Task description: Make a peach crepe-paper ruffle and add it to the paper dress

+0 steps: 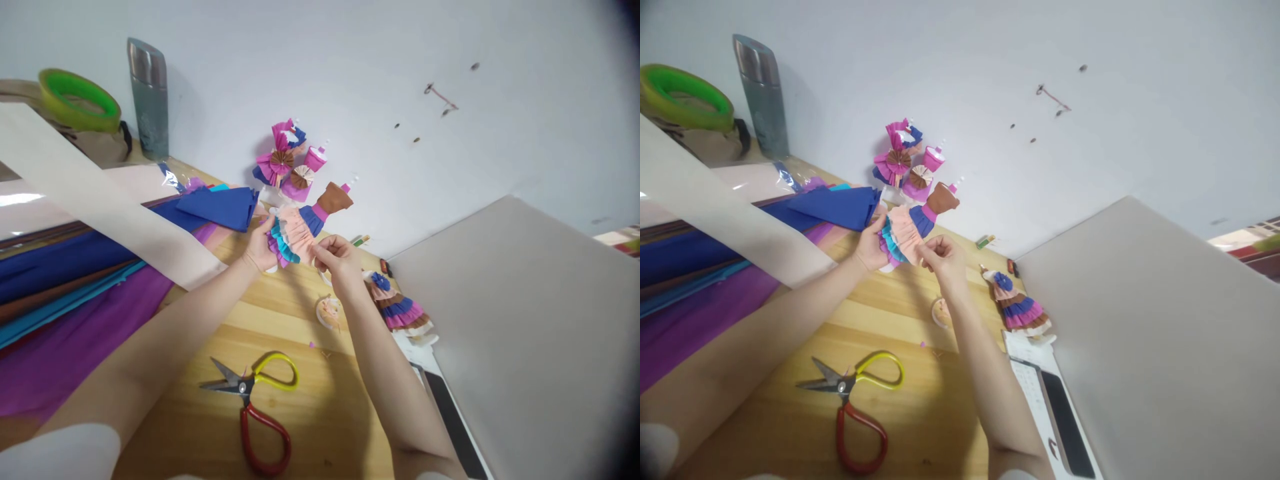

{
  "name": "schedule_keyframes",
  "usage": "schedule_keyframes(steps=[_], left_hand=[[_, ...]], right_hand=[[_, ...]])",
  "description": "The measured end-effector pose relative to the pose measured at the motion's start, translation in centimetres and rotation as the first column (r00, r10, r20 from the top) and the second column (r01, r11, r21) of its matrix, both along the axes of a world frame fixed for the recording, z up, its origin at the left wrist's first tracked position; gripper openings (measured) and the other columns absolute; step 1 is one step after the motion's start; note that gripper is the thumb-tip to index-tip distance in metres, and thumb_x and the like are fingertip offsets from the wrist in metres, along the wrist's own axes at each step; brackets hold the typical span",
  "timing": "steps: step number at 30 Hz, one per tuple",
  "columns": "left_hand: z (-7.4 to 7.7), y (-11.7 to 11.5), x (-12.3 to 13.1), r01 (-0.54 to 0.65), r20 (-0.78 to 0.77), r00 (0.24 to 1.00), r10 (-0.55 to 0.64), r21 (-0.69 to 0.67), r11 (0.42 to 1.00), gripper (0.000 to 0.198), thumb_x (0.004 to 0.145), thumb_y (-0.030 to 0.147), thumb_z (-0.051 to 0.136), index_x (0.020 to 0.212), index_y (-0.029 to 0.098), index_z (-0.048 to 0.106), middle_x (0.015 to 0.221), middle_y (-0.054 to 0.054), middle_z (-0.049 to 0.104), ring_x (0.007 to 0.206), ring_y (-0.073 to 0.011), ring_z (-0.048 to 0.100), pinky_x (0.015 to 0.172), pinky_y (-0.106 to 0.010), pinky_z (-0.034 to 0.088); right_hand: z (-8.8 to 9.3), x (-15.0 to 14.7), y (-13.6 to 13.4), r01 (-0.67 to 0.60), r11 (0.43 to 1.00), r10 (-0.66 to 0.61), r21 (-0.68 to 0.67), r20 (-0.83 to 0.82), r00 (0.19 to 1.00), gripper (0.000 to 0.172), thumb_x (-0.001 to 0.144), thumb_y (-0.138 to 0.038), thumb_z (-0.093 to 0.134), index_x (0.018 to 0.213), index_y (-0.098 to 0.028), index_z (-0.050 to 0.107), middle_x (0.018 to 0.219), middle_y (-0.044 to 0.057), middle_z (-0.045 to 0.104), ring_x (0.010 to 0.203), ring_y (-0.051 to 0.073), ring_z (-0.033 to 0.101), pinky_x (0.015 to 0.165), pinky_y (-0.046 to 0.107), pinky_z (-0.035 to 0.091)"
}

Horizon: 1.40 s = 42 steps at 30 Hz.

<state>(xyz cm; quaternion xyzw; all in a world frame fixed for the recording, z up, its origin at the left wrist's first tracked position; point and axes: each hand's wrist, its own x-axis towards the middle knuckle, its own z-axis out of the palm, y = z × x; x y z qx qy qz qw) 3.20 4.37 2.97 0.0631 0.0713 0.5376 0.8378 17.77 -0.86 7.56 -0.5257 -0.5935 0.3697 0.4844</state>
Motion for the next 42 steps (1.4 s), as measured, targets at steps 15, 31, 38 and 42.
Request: schedule_keyframes(steps=[15, 31, 38, 42], left_hand=[[-0.4, 0.4, 0.1, -0.024, 0.002, 1.000, 0.024, 0.037, 0.999, 0.058, 0.102, 0.043, 0.032, 0.143, 0.006, 0.049, 0.111, -0.015, 0.076, 0.117, -0.0263, 0.066, 0.108, -0.041, 0.046], [-0.8, 0.8, 0.1, -0.063, -0.002, 0.998, 0.063, 0.050, 0.997, 0.055, 0.101, 0.045, 0.032, 0.139, 0.012, 0.054, 0.111, -0.012, 0.076, 0.118, -0.0247, 0.066, 0.107, -0.039, 0.046], [-0.2, 0.4, -0.1, -0.060, -0.016, 0.998, 0.060, 0.016, 0.998, 0.053, 0.101, 0.045, 0.032, 0.134, 0.012, 0.058, 0.108, -0.012, 0.076, 0.124, -0.0259, 0.062, 0.112, -0.042, 0.043], [-0.3, 0.4, -0.1, -0.062, 0.000, 0.998, 0.062, 0.024, 0.998, 0.053, 0.101, 0.045, 0.032, 0.134, 0.014, 0.058, 0.112, -0.012, 0.076, 0.126, -0.0261, 0.060, 0.114, -0.044, 0.041]], right_hand=[[-0.8, 0.1, 1.5, 0.063, 0.991, -0.075, 0.117, 0.099, 0.992, 0.022, 0.062, -0.033, 0.070, 0.069, -0.021, 0.053, 0.056, -0.005, 0.056, 0.046, 0.009, 0.049, 0.046, 0.023, 0.038], [-1.5, 0.0, 2.2, 0.038, 0.995, -0.043, 0.093, 0.053, 0.998, 0.024, 0.063, -0.036, 0.069, 0.077, -0.021, 0.057, 0.058, -0.005, 0.060, 0.047, 0.010, 0.052, 0.047, 0.023, 0.040], [-2.0, 0.3, 2.1, 0.065, 0.998, -0.064, 0.015, -0.040, 0.997, 0.035, 0.063, -0.038, 0.068, 0.091, -0.021, 0.056, 0.056, -0.006, 0.062, 0.040, 0.009, 0.051, 0.040, 0.020, 0.033], [-2.0, 0.6, 2.0, 0.106, 0.993, -0.103, 0.050, -0.054, 0.993, 0.029, 0.064, -0.036, 0.068, 0.086, -0.020, 0.057, 0.059, -0.005, 0.063, 0.041, 0.008, 0.049, 0.041, 0.020, 0.032]])
